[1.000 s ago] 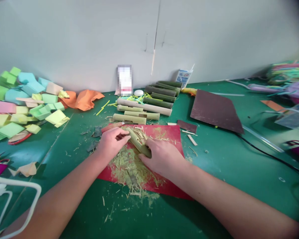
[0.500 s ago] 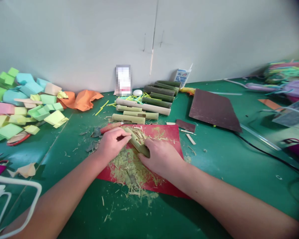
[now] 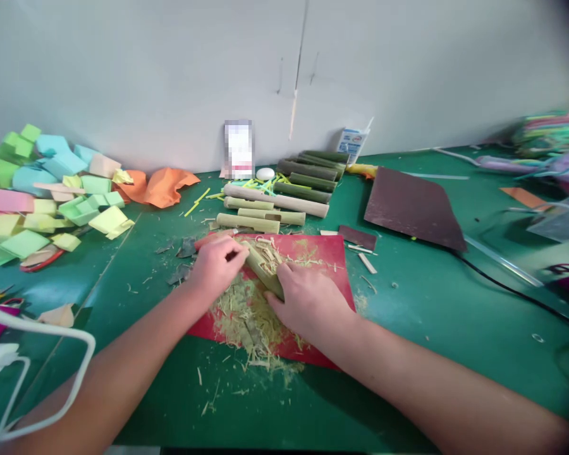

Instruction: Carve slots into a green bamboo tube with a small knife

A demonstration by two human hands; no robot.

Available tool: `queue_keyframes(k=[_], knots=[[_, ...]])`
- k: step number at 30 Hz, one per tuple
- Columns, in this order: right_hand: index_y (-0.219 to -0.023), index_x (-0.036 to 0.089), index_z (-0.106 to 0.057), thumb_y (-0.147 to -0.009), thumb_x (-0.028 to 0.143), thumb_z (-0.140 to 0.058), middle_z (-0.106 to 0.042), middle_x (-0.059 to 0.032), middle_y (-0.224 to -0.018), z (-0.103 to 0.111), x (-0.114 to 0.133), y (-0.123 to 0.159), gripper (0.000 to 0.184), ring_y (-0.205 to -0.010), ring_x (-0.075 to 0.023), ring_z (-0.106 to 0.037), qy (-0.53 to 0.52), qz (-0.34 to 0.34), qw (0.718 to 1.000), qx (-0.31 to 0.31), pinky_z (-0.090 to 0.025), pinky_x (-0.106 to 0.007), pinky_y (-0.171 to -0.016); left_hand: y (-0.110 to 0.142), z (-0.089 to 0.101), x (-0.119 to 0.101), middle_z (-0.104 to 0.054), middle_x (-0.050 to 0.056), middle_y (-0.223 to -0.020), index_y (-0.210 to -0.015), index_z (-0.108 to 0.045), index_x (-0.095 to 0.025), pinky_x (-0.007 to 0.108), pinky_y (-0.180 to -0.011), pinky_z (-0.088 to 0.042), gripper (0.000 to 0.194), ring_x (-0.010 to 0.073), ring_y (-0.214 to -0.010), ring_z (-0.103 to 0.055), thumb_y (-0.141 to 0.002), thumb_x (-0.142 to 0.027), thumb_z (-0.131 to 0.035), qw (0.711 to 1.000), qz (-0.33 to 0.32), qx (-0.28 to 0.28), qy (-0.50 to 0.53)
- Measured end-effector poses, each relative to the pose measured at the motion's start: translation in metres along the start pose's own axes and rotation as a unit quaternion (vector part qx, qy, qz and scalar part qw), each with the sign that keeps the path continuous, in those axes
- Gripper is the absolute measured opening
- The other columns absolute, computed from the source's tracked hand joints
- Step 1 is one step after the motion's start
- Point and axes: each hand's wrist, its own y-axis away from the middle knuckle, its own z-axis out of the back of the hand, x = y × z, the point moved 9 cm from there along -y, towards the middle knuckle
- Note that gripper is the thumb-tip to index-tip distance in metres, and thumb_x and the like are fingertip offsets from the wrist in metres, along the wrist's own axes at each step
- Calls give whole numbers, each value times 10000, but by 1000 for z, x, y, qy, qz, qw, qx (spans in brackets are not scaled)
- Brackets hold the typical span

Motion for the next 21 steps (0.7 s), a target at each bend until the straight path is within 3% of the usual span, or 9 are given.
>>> queue_keyframes(k=[3, 6, 10, 14, 17, 21], knots=[[-907, 168, -538, -812, 323, -477, -621, -73, -824, -1, 4, 0, 191, -697, -216, -615, 6, 6, 1000, 9, -367, -290, -509, 1, -6, -4, -630, 32, -724, -711, -620, -159, 264, -642, -458, 122, 135, -676, -572, -817, -192, -570, 999, -15, 31, 14], [-926, 162, -531, -822, 324, -470, -617, -85, -844, -2, 6, 0, 202, -712, -219, -614, 11, 12, 1000, 6, -388, -297, -527, 0, 0, -1, -622, 24, -696, -679, -609, -159, 278, -653, -453, 147, 140, -666, -565, -816, -199, -573, 1000, -4, -5, -13], [-934, 161, -523, -822, 309, -470, -614, -84, -857, -4, 6, 1, 194, -708, -210, -611, 7, 14, 1000, 12, -401, -298, -538, 0, -6, -2, -623, 27, -721, -702, -607, -158, 270, -649, -455, 145, 137, -677, -567, -830, -198, -553, 1000, -9, 29, 0], [-942, 161, -523, -823, 313, -460, -617, -94, -862, -2, 6, 1, 203, -725, -211, -609, 19, 15, 1000, 6, -406, -296, -539, 1, -4, -4, -620, 23, -718, -696, -600, -156, 276, -670, -454, 136, 140, -691, -567, -823, -174, -555, 1000, -3, 10, -9], [-932, 160, -526, -813, 295, -452, -617, -87, -840, 0, 7, 1, 194, -697, -208, -609, 22, 15, 1000, 4, -388, -289, -506, 1, -10, -5, -615, 26, -751, -723, -600, -155, 266, -670, -451, 124, 136, -710, -567, -832, -169, -543, 999, -4, 42, 9], [-904, 166, -528, -803, 311, -441, -620, -76, -784, 3, 6, 2, 197, -677, -207, -607, 24, 6, 1000, -10, -376, -283, -508, 0, -4, -2, -618, 22, -742, -717, -595, -160, 274, -689, -449, 126, 142, -727, -571, -832, -177, -547, 1000, 0, 13, 3]])
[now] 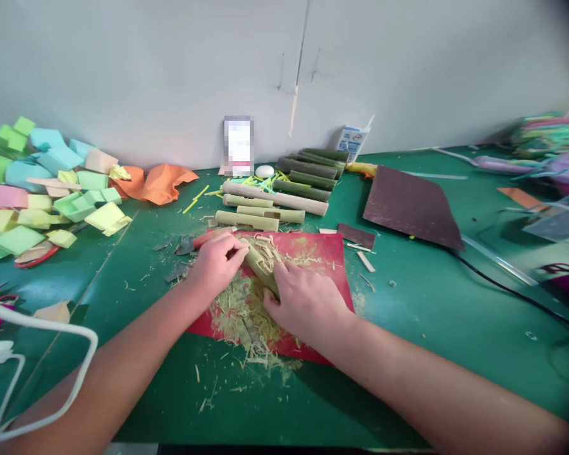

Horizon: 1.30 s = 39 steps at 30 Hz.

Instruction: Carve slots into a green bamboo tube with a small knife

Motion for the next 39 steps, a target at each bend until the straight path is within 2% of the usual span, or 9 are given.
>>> queue_keyframes(k=[3, 7, 11, 14, 18, 22, 33, 37, 39], knots=[[-889, 169, -528, -800, 298, -430, -615, -69, -758, -1, 0, 0, 185, -658, -202, -601, -10, 5, 1000, -5, -357, -277, -492, 0, -4, 0, -610, 21, -745, -720, -595, -159, 267, -668, -449, 135, 135, -705, -566, -839, -193, -542, 1000, -5, 27, 6], [-889, 164, -525, -809, 291, -418, -616, -74, -785, -2, 0, 0, 184, -650, -190, -594, -16, 8, 1000, -18, -349, -277, -500, 0, 3, 1, -611, 18, -702, -683, -595, -160, 283, -673, -453, 158, 142, -686, -562, -831, -199, -556, 1000, -7, -14, -14], [-854, 165, -538, -812, 305, -412, -608, -68, -741, -4, -3, -1, 193, -625, -186, -586, -24, 0, 1000, -17, -324, -275, -482, -1, -5, 3, -623, 27, -757, -732, -608, -159, 275, -681, -454, 124, 138, -715, -572, -837, -195, -552, 1000, -7, 24, 2], [-846, 164, -540, -819, 326, -401, -607, -70, -740, -3, -5, -1, 215, -609, -182, -581, -19, -11, 1000, -18, -313, -274, -474, -1, 2, 5, -609, 25, -711, -692, -598, -157, 283, -669, -445, 153, 143, -692, -560, -833, -199, -556, 1000, 3, -14, -18], [-873, 164, -533, -814, 311, -410, -605, -67, -737, -5, -3, -1, 200, -614, -177, -582, -24, -4, 1000, 3, -314, -270, -478, 0, -7, 0, -611, 29, -739, -727, -601, -162, 273, -658, -448, 142, 138, -701, -562, -846, -195, -533, 999, -13, 40, 8], [-873, 163, -525, -822, 304, -400, -613, -75, -759, -2, -1, 0, 195, -626, -181, -589, -19, 5, 1000, -12, -309, -268, -475, -1, 3, 3, -593, 14, -681, -678, -581, -165, 282, -657, -445, 176, 138, -668, -548, -841, -220, -544, 1000, -7, -11, -7], [-842, 157, -557, -837, 299, -399, -613, -68, -732, -1, -2, 0, 213, -621, -173, -587, -30, 4, 1000, 0, -316, -261, -486, -2, -5, 2, -608, 20, -730, -709, -594, -160, 269, -648, -448, 141, 132, -690, -559, -838, -193, -545, 999, -7, 33, 4], [-832, 160, -567, -847, 313, -386, -617, -68, -740, 0, -3, 0, 237, -608, -169, -585, -22, -6, 1000, -4, -313, -259, -477, -2, 1, 3, -602, 18, -704, -687, -592, -160, 283, -662, -443, 158, 138, -681, -548, -835, -200, -552, 1000, 3, -4, -16], [-827, 162, -568, -840, 301, -392, -616, -66, -736, 0, -3, 0, 224, -613, -172, -590, -20, -5, 1000, -4, -310, -258, -472, -1, -7, 0, -609, 23, -737, -725, -604, -160, 276, -667, -444, 142, 135, -698, -553, -845, -203, -541, 999, -5, 39, 0]])
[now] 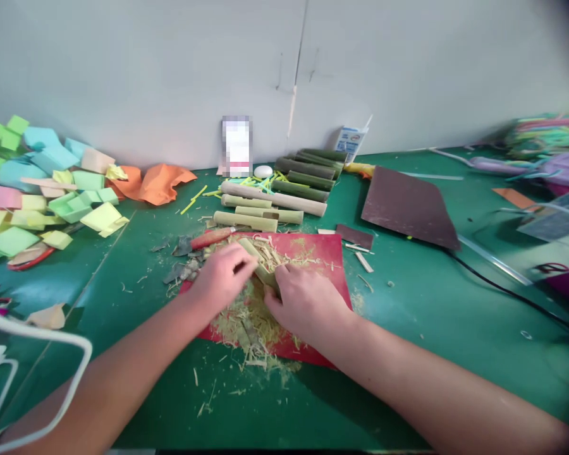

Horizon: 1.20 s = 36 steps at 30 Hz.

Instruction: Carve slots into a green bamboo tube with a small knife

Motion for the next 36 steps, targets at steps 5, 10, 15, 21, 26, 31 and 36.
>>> queue_keyframes(k=[5, 10, 15, 21, 26, 31, 36], knots=[[-865, 161, -555, -846, 314, -391, -609, -70, -742, -1, 0, 1, 224, -637, -183, -596, 1, 1, 1000, -4, -336, -266, -486, 0, 9, 4, -595, 17, -697, -685, -592, -160, 280, -667, -437, 165, 136, -684, -548, -838, -212, -554, 999, 11, -41, -12], [-903, 165, -540, -853, 320, -388, -608, -74, -775, -2, 2, 1, 223, -665, -191, -601, 6, 11, 1000, 8, -365, -275, -509, 0, 1, 2, -601, 23, -728, -712, -594, -166, 272, -649, -437, 152, 136, -689, -552, -845, -216, -540, 1000, 4, 0, 4], [-916, 160, -538, -849, 316, -402, -607, -82, -803, -2, 3, 2, 217, -686, -202, -605, 11, 12, 1000, 21, -385, -283, -519, 0, 1, 0, -598, 19, -727, -696, -584, -164, 273, -658, -440, 158, 136, -692, -552, -843, -194, -535, 1000, -4, -3, 7], [-930, 161, -535, -852, 316, -423, -605, -84, -843, -1, 4, 1, 207, -714, -198, -609, 18, 15, 1000, 14, -401, -278, -531, -1, 5, 1, -584, 12, -705, -683, -567, -164, 268, -659, -433, 174, 135, -688, -546, -848, -201, -524, 1000, -4, -17, 4], [-937, 156, -544, -856, 305, -431, -603, -89, -854, 0, 4, 1, 204, -737, -201, -614, 22, 10, 999, 22, -408, -274, -540, -2, 7, 0, -572, 9, -681, -666, -564, -159, 263, -647, -426, 172, 128, -660, -529, -835, -181, -541, 999, 2, -39, -12], [-967, 151, -541, -862, 286, -426, -600, -95, -885, 0, 6, -1, 206, -740, -196, -611, 23, 14, 999, 27, -412, -277, -544, -2, -1, -4, -589, 15, -711, -694, -568, -163, 259, -641, -433, 158, 130, -676, -543, -843, -176, -519, 1000, -11, -1, 12], [-954, 148, -547, -855, 278, -437, -601, -92, -883, -1, 6, -1, 197, -730, -198, -611, 22, 16, 999, 26, -409, -279, -542, -1, 5, 2, -609, 19, -717, -712, -590, -168, 275, -662, -448, 150, 139, -690, -559, -844, -192, -523, 1000, 9, -28, 9]])
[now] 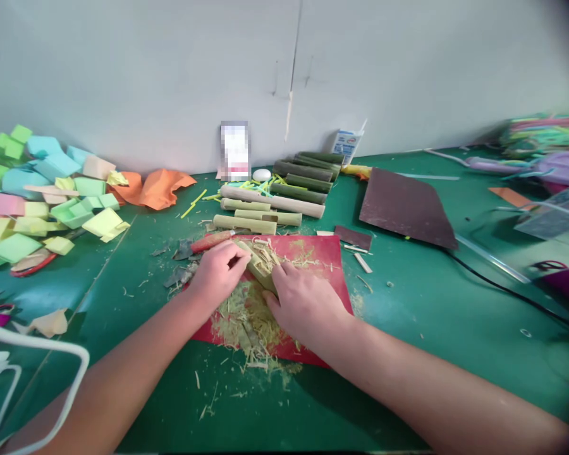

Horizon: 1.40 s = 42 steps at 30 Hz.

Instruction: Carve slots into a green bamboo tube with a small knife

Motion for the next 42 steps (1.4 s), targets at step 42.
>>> queue_keyframes(k=[42], knots=[[-921, 170, -521, -814, 306, -474, -581, -66, -901, -1, -8, -3, 179, -754, -189, -577, -59, 5, 997, -39, -386, -298, -602, 5, -2, 0, -654, 42, -817, -821, -661, -165, 292, -711, -486, 93, 154, -775, -606, -820, -176, -569, 999, 30, 13, 42]])
